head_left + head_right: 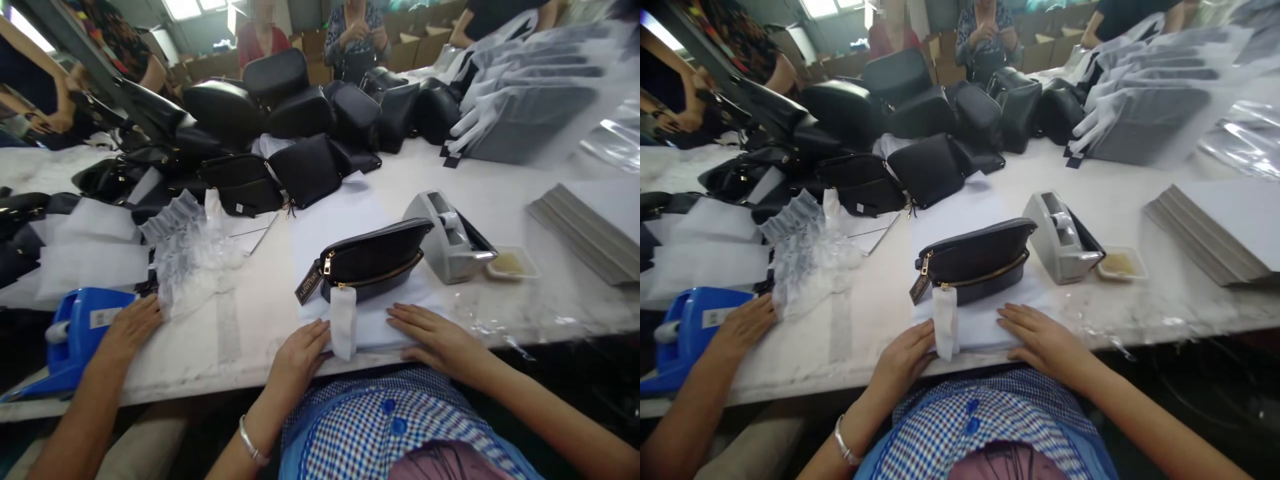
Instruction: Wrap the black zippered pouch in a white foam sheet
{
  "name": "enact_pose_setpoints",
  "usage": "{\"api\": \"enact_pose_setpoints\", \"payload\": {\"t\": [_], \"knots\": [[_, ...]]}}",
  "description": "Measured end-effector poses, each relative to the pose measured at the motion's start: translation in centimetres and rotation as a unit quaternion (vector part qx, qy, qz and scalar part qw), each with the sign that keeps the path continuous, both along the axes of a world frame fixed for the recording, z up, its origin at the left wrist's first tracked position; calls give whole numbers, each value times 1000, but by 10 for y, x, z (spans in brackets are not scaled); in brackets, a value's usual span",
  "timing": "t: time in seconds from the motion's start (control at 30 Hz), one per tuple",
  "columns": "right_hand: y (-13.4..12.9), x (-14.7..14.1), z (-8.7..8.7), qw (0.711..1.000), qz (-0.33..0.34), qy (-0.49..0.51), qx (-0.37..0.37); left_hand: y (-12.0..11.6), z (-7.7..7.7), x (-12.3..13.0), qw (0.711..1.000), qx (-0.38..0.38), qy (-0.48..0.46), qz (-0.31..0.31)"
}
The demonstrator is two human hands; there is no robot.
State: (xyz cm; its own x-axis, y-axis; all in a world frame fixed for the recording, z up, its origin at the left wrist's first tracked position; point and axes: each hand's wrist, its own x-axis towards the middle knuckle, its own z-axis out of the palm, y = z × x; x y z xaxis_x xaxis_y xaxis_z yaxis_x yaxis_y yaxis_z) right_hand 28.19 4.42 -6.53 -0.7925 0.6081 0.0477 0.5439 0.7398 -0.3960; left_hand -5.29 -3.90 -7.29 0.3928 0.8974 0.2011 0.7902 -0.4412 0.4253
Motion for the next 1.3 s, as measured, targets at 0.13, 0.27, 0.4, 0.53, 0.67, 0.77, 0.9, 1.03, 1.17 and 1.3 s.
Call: {"api": "enact_pose_setpoints", "payload": {"t": [0.13,0.27,0.4,0.53,0.67,0.77,0.9,1.03,1.17,1.3], "knots": [[5,-2,3,999,17,15,28,2,5,1,998,-9,53,-39],[2,-3,4,996,39,-6,85,1,20,7,991,-42,108,-66],[5,-8,4,993,41,-27,109,9,31,11,990,-68,119,-27],[13,-14,9,994,-3,-37,101,18,34,7,989,-60,133,11],[9,-14,12,991,-18,-23,134,16,38,3,988,-54,143,2],[-8,-11,7,982,6,-1,186,3,42,4,988,-47,148,-14],[-40,-6,7,982,29,43,180,-28,43,9,990,-40,130,-39],[-58,9,27,995,16,69,69,-50,54,1,990,-135,26,-31],[-40,24,56,953,-195,178,148,-28,78,-27,973,-154,-136,105],[1,11,74,901,-314,240,177,53,77,-46,889,-124,-368,241]]}}
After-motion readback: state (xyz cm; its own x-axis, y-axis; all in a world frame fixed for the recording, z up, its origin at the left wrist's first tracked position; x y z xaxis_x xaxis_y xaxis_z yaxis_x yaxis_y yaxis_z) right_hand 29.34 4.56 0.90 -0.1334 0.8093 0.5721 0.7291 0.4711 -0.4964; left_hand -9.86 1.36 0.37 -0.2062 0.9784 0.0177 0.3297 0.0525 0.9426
